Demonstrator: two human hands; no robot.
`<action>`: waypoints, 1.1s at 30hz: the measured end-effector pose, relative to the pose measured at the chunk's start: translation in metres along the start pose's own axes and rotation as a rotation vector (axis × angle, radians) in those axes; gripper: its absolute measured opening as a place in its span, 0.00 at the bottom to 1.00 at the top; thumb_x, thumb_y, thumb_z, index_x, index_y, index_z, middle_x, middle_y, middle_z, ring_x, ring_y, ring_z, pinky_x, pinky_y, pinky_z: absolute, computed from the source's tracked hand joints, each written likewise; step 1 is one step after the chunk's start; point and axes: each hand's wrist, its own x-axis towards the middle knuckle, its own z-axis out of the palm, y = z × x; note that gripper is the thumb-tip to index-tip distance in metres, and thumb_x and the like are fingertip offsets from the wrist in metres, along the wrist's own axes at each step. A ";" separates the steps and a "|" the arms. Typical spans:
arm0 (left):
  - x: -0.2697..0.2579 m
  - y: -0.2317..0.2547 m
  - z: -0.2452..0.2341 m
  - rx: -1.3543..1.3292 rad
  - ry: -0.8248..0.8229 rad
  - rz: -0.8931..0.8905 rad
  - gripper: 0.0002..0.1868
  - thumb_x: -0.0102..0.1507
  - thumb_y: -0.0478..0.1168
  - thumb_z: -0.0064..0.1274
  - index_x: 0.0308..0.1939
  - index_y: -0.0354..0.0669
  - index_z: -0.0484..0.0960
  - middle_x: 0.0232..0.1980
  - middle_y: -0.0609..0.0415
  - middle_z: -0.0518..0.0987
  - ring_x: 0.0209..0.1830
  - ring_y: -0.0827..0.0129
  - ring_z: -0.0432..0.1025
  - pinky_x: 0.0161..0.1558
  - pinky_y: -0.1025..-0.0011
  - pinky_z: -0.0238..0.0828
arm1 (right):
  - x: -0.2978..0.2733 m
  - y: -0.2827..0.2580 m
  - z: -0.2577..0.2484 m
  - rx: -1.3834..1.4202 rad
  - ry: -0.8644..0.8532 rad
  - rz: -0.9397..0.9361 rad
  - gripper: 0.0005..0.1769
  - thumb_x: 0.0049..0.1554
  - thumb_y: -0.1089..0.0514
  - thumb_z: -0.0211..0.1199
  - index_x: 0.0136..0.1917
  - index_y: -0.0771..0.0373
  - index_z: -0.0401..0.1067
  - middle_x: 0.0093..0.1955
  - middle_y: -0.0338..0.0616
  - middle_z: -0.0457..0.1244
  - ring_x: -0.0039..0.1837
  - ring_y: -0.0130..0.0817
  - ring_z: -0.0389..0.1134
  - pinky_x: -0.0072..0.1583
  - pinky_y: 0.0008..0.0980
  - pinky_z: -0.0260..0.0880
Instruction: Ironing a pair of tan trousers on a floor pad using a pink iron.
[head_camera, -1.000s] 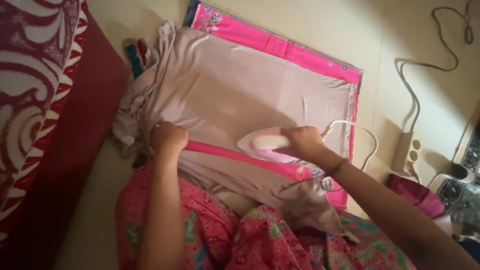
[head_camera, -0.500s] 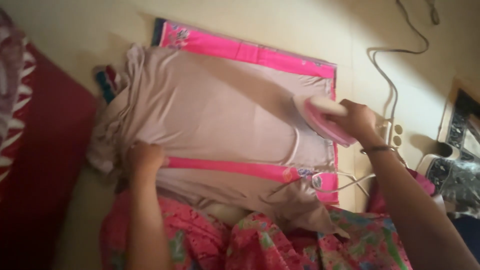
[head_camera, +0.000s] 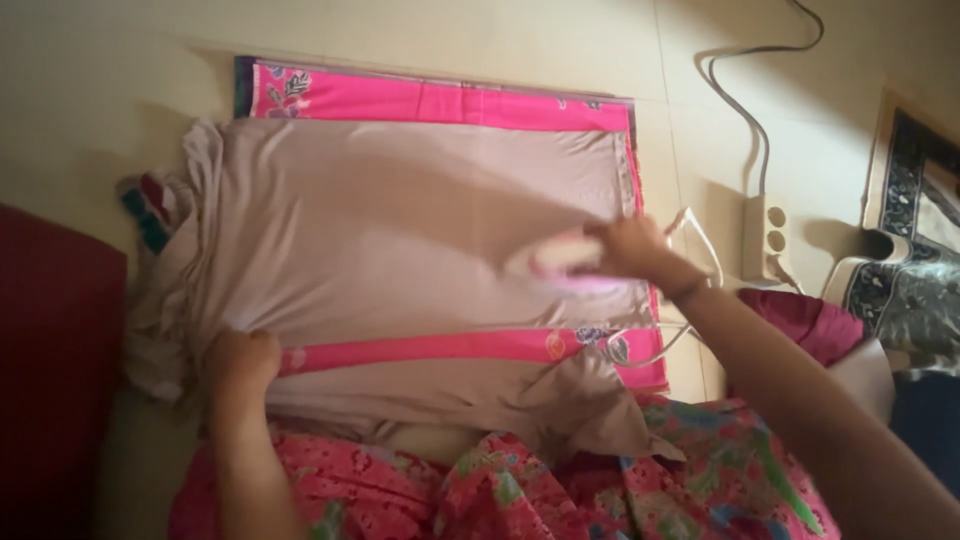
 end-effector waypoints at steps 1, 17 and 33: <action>0.001 0.001 0.002 0.010 0.007 0.007 0.28 0.62 0.48 0.44 0.49 0.22 0.84 0.53 0.19 0.78 0.58 0.30 0.73 0.62 0.48 0.68 | -0.014 0.002 0.008 -0.051 -0.035 -0.072 0.40 0.43 0.20 0.69 0.55 0.50 0.76 0.45 0.45 0.72 0.46 0.44 0.75 0.50 0.46 0.74; -0.006 0.013 -0.003 0.078 -0.032 -0.008 0.31 0.64 0.51 0.41 0.53 0.24 0.83 0.60 0.22 0.77 0.64 0.32 0.70 0.66 0.50 0.64 | -0.036 0.019 0.017 -0.037 -0.056 0.166 0.47 0.41 0.14 0.62 0.62 0.46 0.75 0.43 0.49 0.72 0.44 0.45 0.76 0.50 0.44 0.76; 0.001 0.007 0.002 0.124 -0.089 -0.047 0.28 0.63 0.51 0.44 0.50 0.28 0.87 0.58 0.26 0.79 0.62 0.35 0.74 0.64 0.51 0.68 | -0.079 0.058 0.040 -0.098 -0.129 0.179 0.47 0.41 0.15 0.63 0.63 0.45 0.75 0.46 0.50 0.72 0.50 0.47 0.76 0.53 0.45 0.76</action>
